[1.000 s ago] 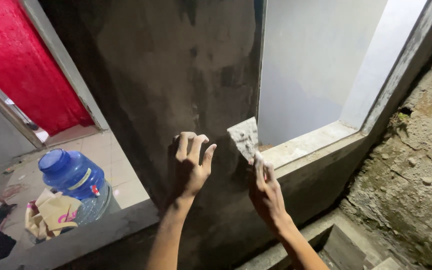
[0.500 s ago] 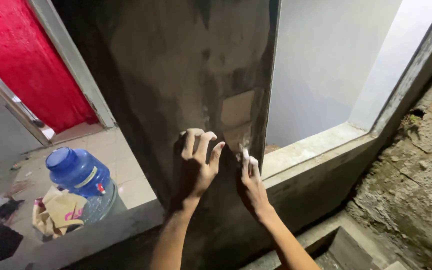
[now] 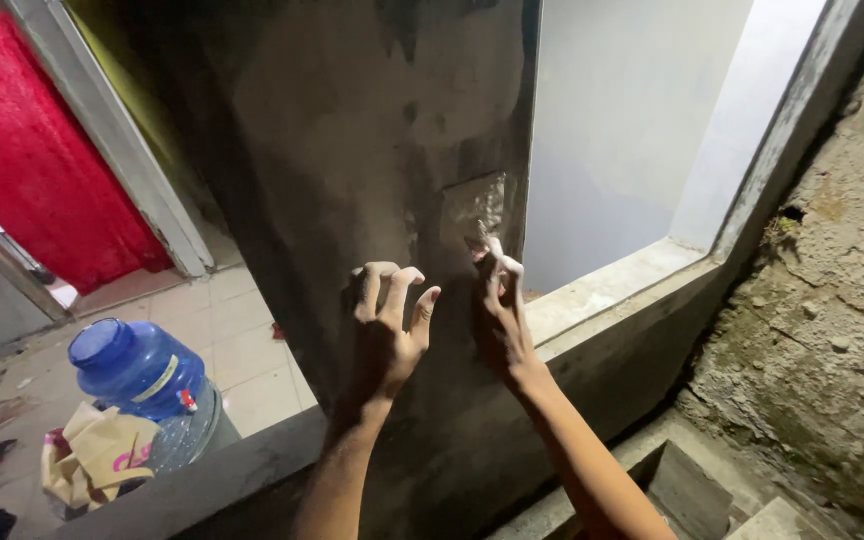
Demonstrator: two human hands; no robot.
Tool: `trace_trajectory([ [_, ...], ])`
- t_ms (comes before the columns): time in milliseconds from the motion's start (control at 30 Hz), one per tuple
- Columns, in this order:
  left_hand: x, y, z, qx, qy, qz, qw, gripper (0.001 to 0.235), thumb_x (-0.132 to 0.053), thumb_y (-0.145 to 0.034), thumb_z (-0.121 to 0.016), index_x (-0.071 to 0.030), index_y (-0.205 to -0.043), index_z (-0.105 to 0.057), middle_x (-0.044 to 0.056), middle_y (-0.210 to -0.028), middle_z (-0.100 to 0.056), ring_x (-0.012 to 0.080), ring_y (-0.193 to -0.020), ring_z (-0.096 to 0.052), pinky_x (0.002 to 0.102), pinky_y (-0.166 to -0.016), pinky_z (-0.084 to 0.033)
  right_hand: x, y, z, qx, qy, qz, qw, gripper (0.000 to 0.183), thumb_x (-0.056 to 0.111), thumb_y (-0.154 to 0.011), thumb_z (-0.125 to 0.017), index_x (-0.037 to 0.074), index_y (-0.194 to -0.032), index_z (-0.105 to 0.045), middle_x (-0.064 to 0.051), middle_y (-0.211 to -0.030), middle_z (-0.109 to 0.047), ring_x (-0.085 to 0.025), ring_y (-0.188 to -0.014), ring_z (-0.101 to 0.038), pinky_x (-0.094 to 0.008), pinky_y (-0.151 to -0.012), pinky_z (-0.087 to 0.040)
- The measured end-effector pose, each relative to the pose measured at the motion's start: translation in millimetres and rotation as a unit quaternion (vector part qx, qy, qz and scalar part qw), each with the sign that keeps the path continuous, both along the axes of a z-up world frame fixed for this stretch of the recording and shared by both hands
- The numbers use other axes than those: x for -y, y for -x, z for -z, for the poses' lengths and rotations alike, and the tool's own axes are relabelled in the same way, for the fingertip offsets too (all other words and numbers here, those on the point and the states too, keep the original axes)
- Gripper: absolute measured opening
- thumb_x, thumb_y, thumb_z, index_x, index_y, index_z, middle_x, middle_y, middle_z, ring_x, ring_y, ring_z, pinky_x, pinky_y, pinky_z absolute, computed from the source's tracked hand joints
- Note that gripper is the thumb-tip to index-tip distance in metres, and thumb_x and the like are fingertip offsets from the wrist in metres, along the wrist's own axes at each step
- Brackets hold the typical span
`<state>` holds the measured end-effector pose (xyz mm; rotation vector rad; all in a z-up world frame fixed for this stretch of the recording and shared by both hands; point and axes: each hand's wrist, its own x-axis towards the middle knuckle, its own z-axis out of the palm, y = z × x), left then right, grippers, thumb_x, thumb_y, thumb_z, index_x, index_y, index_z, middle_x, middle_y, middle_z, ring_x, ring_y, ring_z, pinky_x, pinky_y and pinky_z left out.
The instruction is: The person mixes plaster in a bucket with a putty knife, applies the plaster onto a wall using the putty knife, and picks up a sanding tool.
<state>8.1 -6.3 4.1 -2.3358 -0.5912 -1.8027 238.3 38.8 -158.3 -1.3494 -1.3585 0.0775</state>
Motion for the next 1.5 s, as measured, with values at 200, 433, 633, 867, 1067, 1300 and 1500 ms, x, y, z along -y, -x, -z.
trace_trajectory([
  [200, -3.9, 3.9, 10.8, 0.005, 0.022, 0.027, 0.999, 0.019, -0.015, -0.093, -0.076, -0.005, -0.102, -0.063, 0.012, -0.101, -0.057, 0.0318, -0.096, -0.059, 0.044, -0.086, -0.047, -9.2, 17.3, 36.0, 0.108, -0.046, 0.051, 0.992, 0.051, -0.010, -0.095, -0.041, -0.015, -0.146, -0.038, -0.021, -0.123, -0.048, -0.030, -0.112, -0.049, -0.037, -0.103, -0.044],
  [433, -3.5, 3.0, 18.7, -0.005, 0.028, 0.036, 0.999, 0.018, -0.015, -0.093, -0.075, -0.004, -0.102, -0.063, 0.013, -0.101, -0.057, 0.0332, -0.097, -0.060, 0.044, -0.086, -0.048, 67.6, 48.5, 65.3, 0.226, 0.019, 0.082, 0.970, 0.073, -0.016, -0.080, -0.045, -0.018, -0.151, -0.030, -0.028, -0.129, -0.047, -0.036, -0.122, -0.046, -0.034, -0.106, -0.041],
  [633, -1.5, -1.4, 3.8, -0.015, 0.006, 0.006, 1.000, 0.018, -0.016, -0.091, -0.076, -0.006, -0.100, -0.064, 0.012, -0.099, -0.058, 0.0318, -0.094, -0.061, 0.044, -0.083, -0.048, 39.5, 29.0, 3.2, 0.425, -0.071, 0.201, 0.880, 0.070, -0.010, -0.076, -0.052, -0.019, -0.141, -0.028, -0.030, -0.130, -0.046, -0.043, -0.122, -0.048, -0.049, -0.106, -0.041],
  [867, -6.0, -3.5, 6.7, 0.003, 0.008, 0.008, 1.000, 0.018, -0.015, -0.094, -0.076, -0.005, -0.102, -0.063, 0.012, -0.101, -0.059, 0.0314, -0.093, -0.062, 0.043, -0.084, -0.049, 31.6, 53.8, -37.6, 0.171, -0.032, 0.063, 0.983, 0.080, -0.019, -0.081, -0.046, -0.009, -0.158, -0.024, -0.024, -0.127, -0.045, -0.033, -0.114, -0.052, -0.034, -0.098, -0.049],
  [1067, -12.4, -6.8, 16.4, 0.026, 0.031, 0.021, 0.999, 0.018, -0.013, -0.095, -0.075, -0.003, -0.103, -0.063, 0.014, -0.102, -0.058, 0.0319, -0.093, -0.063, 0.041, -0.082, -0.051, 51.9, 57.2, 56.9, 0.310, -0.020, 0.131, 0.942, 0.075, -0.019, -0.081, -0.047, -0.011, -0.153, -0.028, -0.025, -0.128, -0.046, -0.034, -0.121, -0.051, -0.036, -0.099, -0.047],
  [1300, -3.1, -9.7, 9.0, -0.006, 0.014, -0.009, 1.000, 0.018, -0.014, -0.092, -0.076, -0.005, -0.101, -0.063, 0.012, -0.099, -0.058, 0.0320, -0.095, -0.060, 0.043, -0.083, -0.048, 32.0, 9.5, 64.2, 0.106, -0.114, 0.055, 0.986, 0.055, -0.009, -0.094, -0.041, -0.008, -0.149, -0.035, -0.023, -0.137, -0.050, -0.031, -0.124, -0.052, -0.037, -0.107, -0.045],
  [1500, 0.2, -20.3, -3.1, -0.004, 0.000, -0.018, 1.000, 0.017, -0.016, -0.094, -0.074, -0.005, -0.101, -0.063, 0.012, -0.100, -0.058, 0.0324, -0.097, -0.060, 0.043, -0.083, -0.048, 14.1, -7.1, -25.4, -0.330, 0.068, -0.134, 0.932, 0.049, 0.005, -0.108, -0.042, 0.008, -0.156, -0.033, -0.011, -0.131, -0.047, -0.023, -0.114, -0.050, -0.030, -0.089, -0.046],
])
